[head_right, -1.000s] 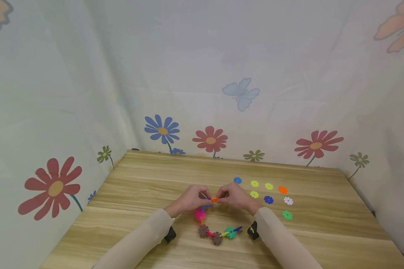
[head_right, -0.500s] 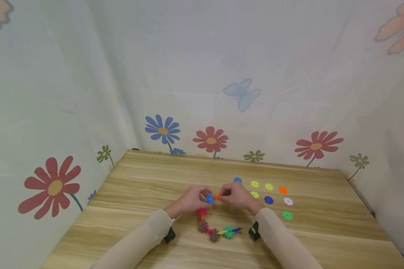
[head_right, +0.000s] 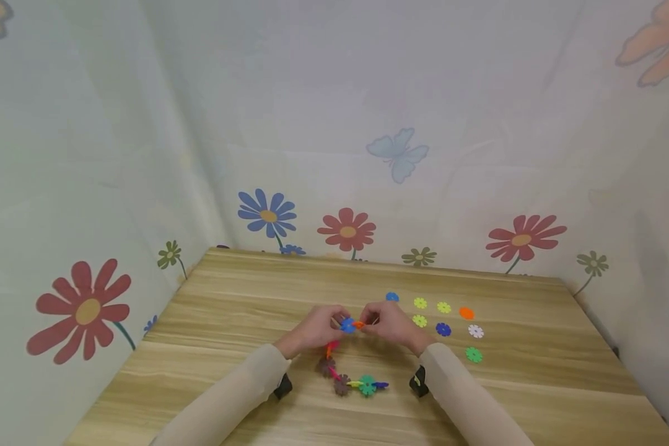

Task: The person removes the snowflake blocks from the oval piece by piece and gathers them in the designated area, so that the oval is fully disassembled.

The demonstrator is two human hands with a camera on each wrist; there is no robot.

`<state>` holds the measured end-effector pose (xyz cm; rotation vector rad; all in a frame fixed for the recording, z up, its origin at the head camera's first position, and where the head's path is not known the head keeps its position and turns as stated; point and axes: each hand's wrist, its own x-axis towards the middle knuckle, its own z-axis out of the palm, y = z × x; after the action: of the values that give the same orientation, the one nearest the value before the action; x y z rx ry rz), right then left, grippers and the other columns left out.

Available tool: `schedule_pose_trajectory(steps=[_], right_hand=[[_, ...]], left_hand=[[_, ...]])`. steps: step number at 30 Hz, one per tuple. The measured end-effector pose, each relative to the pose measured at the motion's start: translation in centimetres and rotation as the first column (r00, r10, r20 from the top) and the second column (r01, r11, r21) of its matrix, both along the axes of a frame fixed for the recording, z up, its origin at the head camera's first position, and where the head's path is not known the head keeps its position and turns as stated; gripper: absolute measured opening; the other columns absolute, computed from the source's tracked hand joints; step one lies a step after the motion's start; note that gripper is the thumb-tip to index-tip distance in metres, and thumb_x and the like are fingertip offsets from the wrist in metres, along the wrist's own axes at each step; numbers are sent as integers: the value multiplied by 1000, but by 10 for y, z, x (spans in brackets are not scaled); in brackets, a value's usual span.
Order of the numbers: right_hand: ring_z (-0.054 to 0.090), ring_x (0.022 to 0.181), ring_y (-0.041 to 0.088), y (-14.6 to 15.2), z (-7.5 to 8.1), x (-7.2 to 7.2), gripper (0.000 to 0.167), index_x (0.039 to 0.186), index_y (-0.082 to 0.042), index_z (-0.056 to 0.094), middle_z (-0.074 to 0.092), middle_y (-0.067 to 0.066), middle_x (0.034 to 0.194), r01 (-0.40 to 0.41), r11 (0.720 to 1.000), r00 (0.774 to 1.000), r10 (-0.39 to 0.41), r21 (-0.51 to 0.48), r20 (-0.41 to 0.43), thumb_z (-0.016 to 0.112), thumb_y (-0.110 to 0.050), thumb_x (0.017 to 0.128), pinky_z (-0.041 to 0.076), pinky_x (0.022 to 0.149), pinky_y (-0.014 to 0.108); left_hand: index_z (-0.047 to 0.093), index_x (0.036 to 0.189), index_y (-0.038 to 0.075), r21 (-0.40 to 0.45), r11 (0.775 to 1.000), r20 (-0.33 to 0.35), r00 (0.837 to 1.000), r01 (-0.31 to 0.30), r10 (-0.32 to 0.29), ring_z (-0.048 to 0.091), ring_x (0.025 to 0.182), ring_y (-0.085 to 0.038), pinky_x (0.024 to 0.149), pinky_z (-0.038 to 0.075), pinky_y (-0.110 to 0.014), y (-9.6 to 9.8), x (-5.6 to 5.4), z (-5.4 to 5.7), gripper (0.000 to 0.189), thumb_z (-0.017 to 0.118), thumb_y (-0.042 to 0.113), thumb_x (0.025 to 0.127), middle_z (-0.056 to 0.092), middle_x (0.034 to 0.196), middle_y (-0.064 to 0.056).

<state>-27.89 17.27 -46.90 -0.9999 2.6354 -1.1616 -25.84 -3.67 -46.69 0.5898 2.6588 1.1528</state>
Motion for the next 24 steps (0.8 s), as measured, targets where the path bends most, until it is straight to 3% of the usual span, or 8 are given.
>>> schedule_pose_trajectory(steps=[11, 24], right_hand=[[56, 66, 7, -3, 1, 0, 9, 80, -15, 67, 63, -9, 75, 11, 1000, 1000, -11, 1, -15, 74, -12, 82, 49, 60, 25], [52, 60, 5, -1, 6, 1, 10, 76, -16, 69, 63, -10, 72, -37, 999, 999, 37, -6, -33, 74, -11, 82, 46, 54, 24]], left_hand=[[67, 109, 10, -10, 1000, -60, 998, 18, -19, 59, 74, -7, 65, 48, -22, -1, -1, 1, 30, 76, 16, 81, 64, 86, 3], [71, 104, 12, -10, 1000, -46, 999, -5, 4, 56, 72, -6, 61, 47, -22, 2, 4, 4, 24, 76, 17, 81, 63, 82, 6]])
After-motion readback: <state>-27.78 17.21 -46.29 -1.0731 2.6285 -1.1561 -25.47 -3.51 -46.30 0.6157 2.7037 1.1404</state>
